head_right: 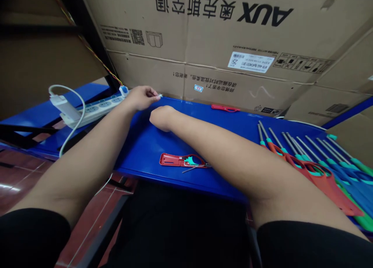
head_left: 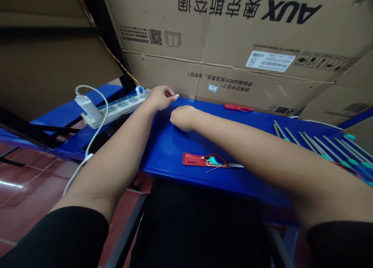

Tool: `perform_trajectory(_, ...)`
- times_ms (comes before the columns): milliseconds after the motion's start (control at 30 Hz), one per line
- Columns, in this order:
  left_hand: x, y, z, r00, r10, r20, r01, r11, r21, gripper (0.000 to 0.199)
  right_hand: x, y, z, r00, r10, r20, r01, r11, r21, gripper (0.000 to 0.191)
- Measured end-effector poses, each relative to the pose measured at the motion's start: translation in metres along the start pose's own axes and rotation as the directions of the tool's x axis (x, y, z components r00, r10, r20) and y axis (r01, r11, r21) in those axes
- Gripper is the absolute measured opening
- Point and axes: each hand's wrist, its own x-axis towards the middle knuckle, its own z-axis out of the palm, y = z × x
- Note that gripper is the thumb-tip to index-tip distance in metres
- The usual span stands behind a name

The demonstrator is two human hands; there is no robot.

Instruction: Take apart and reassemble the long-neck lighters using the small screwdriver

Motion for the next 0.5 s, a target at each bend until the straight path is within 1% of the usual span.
perform_trajectory(67,0.000,0.000,0.001,0.999,-0.024,0.027,0.025,0.998,-0.062,0.020,-0.001,0.007,-0.003,0.993,-0.096,0.070,0.101,0.992,-0.070,0.019)
perform_trajectory(133,-0.003,0.004,0.006,0.997,-0.033,0.068,0.041,0.992,-0.120,0.022,-0.011,0.022,-0.010,0.975,-0.182,0.129,0.199,0.971,-0.136,0.008)
perform_trajectory(167,-0.006,0.008,0.009,0.995,-0.023,0.094,0.037,0.988,-0.148,0.022,-0.020,0.031,-0.015,0.969,-0.205,0.136,0.225,0.961,-0.158,0.004)
perform_trajectory(233,-0.014,0.020,0.021,0.986,0.045,0.161,-0.004,0.969,-0.248,0.022,-0.041,0.053,-0.024,0.968,-0.223,0.117,0.242,0.951,-0.194,0.009)
perform_trajectory(267,-0.020,0.029,0.028,0.971,0.122,0.207,-0.040,0.930,-0.365,0.020,-0.054,0.064,-0.028,0.972,-0.218,0.087,0.232,0.950,-0.207,0.010)
perform_trajectory(333,-0.034,0.046,0.044,0.907,0.328,0.264,-0.114,0.795,-0.596,0.020,-0.078,0.084,-0.034,0.983,-0.182,0.000,0.178,0.960,-0.218,0.011)
perform_trajectory(400,-0.048,0.063,0.060,0.849,0.448,0.280,-0.123,0.684,-0.719,0.020,-0.097,0.099,-0.035,0.984,-0.145,-0.102,0.122,0.972,-0.202,0.011)
perform_trajectory(433,-0.054,0.069,0.067,0.837,0.478,0.266,-0.133,0.649,-0.749,0.020,-0.103,0.104,-0.033,0.980,-0.130,-0.153,0.101,0.978,-0.185,0.010)
perform_trajectory(500,-0.062,0.077,0.077,0.841,0.492,0.225,-0.147,0.608,-0.780,0.020,-0.110,0.110,-0.027,0.963,-0.109,-0.247,0.075,0.987,-0.140,0.010)
